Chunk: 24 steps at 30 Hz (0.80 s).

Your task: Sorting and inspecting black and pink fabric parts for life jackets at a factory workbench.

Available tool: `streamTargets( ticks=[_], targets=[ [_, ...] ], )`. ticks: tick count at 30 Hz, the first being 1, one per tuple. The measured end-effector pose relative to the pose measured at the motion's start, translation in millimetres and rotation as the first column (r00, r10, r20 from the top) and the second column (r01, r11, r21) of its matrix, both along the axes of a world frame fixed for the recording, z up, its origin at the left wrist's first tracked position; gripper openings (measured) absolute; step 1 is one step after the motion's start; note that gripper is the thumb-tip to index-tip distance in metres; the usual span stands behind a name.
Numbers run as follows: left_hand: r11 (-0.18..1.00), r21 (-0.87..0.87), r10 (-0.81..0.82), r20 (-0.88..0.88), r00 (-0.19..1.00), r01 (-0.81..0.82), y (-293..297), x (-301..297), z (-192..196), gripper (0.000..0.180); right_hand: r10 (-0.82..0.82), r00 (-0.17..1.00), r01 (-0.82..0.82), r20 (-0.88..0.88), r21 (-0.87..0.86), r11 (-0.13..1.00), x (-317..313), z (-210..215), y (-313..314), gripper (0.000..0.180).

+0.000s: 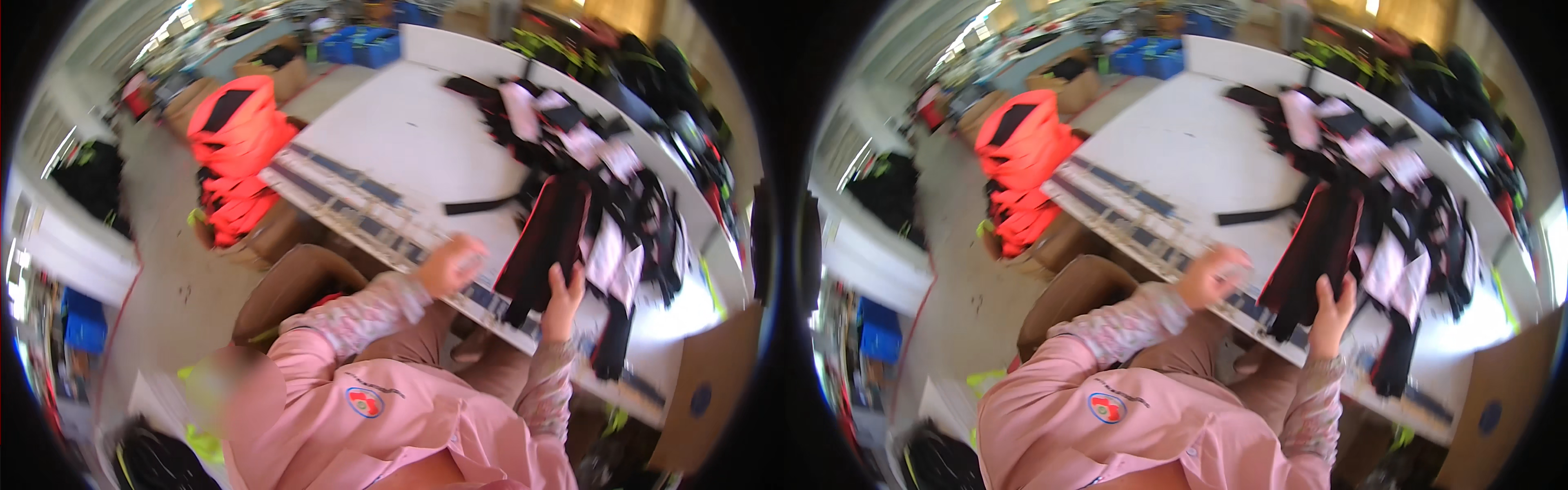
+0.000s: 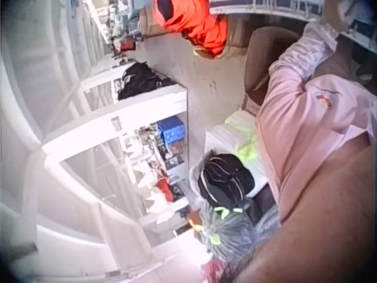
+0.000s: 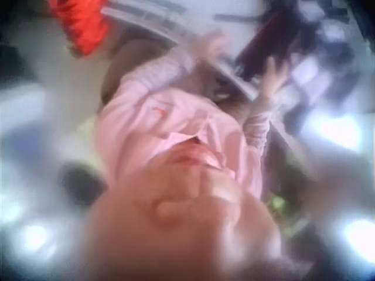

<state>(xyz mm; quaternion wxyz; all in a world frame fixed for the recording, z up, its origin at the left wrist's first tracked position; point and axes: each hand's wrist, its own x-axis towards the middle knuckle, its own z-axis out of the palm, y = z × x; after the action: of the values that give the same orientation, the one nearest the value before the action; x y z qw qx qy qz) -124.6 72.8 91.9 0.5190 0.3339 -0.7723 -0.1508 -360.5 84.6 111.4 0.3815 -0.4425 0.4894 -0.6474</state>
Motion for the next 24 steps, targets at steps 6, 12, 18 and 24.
streamTargets(
  ticks=[6, 12, 18, 24],
  targets=[
    [0.951, 0.292, -0.224, 0.431, 0.874, 0.100, 17, -3, -82, 0.040, 0.308, 0.889, -0.195, -0.339, 0.328, 0.924, 53, -115, -6, 0.043],
    [0.963, 0.259, -0.192, 0.484, 0.854, 0.070, 30, 3, -82, 0.053, 0.345, 0.527, -0.355, -0.777, 0.168, 0.920, 42, -63, 34, 0.044],
    [0.932, 0.353, -0.232, 0.421, 0.877, 0.077, 13, -1, -103, 0.039, 0.368, 0.508, -0.358, -0.779, 0.198, 0.913, 43, -72, 42, 0.040],
    [0.968, 0.246, -0.157, 0.450, 0.879, 0.047, 23, 1, -87, 0.040, 0.199, 0.436, -0.285, -0.877, 0.075, 0.956, 50, -87, 43, 0.027]
  ],
)
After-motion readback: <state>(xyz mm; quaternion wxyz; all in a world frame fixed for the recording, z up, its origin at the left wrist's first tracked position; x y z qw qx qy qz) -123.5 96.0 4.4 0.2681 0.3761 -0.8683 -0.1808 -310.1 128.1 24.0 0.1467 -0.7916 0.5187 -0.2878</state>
